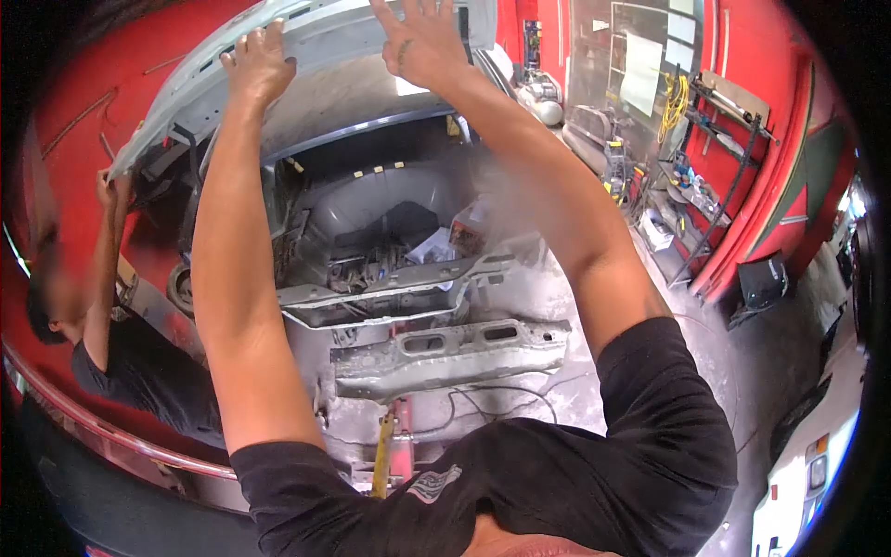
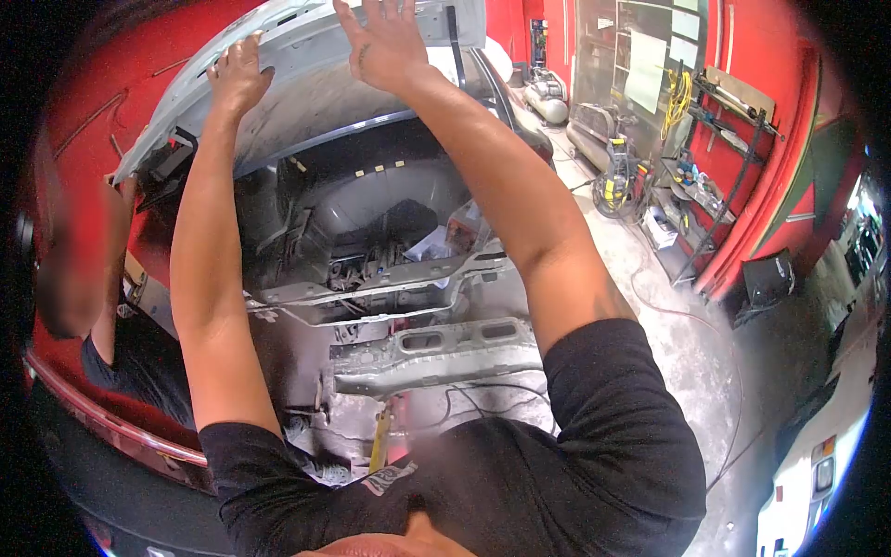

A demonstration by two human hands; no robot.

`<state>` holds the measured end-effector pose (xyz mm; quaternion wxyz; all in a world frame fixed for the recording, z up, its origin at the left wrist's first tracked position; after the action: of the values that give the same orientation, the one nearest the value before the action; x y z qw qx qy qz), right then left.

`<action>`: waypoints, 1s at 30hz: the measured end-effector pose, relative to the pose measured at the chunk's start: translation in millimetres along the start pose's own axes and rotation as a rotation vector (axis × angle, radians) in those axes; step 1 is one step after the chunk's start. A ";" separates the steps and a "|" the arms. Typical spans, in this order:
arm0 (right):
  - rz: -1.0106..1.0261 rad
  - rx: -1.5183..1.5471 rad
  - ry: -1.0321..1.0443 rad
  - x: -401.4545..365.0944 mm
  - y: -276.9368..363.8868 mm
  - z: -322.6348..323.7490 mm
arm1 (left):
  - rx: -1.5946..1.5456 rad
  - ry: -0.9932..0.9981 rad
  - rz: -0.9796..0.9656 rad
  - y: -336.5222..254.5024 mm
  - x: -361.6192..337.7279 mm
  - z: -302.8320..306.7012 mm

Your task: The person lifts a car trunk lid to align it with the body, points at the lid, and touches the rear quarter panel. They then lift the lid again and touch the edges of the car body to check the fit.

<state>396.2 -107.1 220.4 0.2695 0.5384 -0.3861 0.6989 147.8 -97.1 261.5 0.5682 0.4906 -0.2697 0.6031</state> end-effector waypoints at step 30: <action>0.089 -0.119 0.471 57.4 29.9 -44.8 | -0.190 0.207 0.141 -11.7 -58.0 32.7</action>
<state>332.4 -88.8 262.6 0.3521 0.3266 -0.3763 0.7923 160.9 -148.0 219.0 0.5931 0.3495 -0.2995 0.6606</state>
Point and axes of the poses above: each hand's wrist, its own x-axis towards the middle knuckle, its own z-axis out of the back of the hand, y = z × x, the point moved 6 cm from there along x, towards the middle knuckle
